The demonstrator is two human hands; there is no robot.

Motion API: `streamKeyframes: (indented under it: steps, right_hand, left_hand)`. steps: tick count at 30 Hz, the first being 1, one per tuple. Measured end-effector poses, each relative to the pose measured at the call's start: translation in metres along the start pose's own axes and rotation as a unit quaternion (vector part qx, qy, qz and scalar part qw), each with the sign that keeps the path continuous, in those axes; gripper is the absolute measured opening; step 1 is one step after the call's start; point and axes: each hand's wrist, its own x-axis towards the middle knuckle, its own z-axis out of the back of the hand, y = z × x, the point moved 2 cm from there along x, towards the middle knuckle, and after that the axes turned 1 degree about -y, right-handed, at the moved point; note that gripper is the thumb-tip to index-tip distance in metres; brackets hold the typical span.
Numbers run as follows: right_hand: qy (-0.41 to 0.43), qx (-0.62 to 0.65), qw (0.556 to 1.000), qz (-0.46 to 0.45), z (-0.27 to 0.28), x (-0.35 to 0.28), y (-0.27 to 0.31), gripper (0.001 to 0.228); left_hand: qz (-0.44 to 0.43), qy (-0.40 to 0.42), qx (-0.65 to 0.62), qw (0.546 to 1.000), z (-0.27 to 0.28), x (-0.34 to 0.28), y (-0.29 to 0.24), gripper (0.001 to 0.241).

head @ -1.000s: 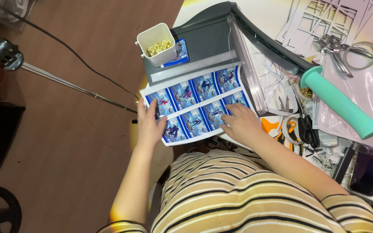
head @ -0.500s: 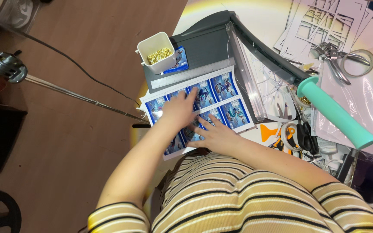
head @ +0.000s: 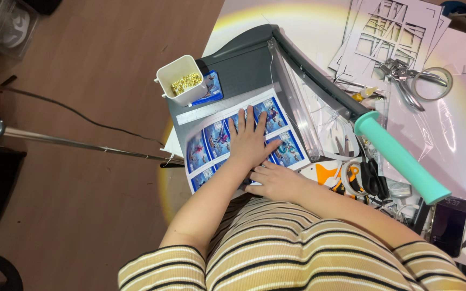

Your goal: The person uses a paper cutter to trim printed sheets into smaller rectangular pieces. They align the sheets, press the cutter handle to slice, and stack the cut pieces on the table.

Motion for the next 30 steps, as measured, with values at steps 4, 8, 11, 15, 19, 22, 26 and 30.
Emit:
streamKeyframes:
  steps: [4,8,11,15,19,22,26,30]
  right_hand:
    - [-0.003,0.030,0.998,-0.057,0.001,-0.038,-0.021,0.028]
    - [-0.032,-0.015,0.992,-0.117,0.011,-0.060,-0.047,0.019]
    - [-0.028,-0.056,0.986,-0.157,0.025,-0.074,-0.068,0.016]
    - [-0.079,-0.064,0.967,-0.233,0.045,-0.094,-0.100,0.015]
    - [-0.197,0.114,0.877,-0.424,0.027,-0.129,-0.137,0.020]
    - [-0.202,0.141,0.855,-0.457,-0.075,-0.229,-0.206,0.018]
    - [-0.193,0.168,0.857,-0.448,-0.002,-0.151,-0.209,0.017]
    - [-0.149,0.233,0.816,-0.508,0.052,-0.062,-0.212,0.024]
  left_hand:
    - [0.009,0.030,0.051,0.998,-0.003,0.017,0.006,0.099]
    - [0.006,0.050,0.069,0.996,0.011,0.019,0.010,0.102]
    - [-0.003,0.065,0.076,0.995,0.015,0.020,0.013,0.103]
    - [-0.008,0.072,0.085,0.994,0.012,0.029,0.009,0.102]
    - [-0.016,0.071,0.093,0.993,0.005,0.043,0.001,0.102]
    - [-0.028,0.063,0.103,0.992,-0.001,0.053,0.003,0.105]
    - [-0.037,0.070,0.114,0.990,-0.002,0.061,0.006,0.105]
    - [-0.022,0.042,0.113,0.993,-0.003,0.067,0.011,0.106]
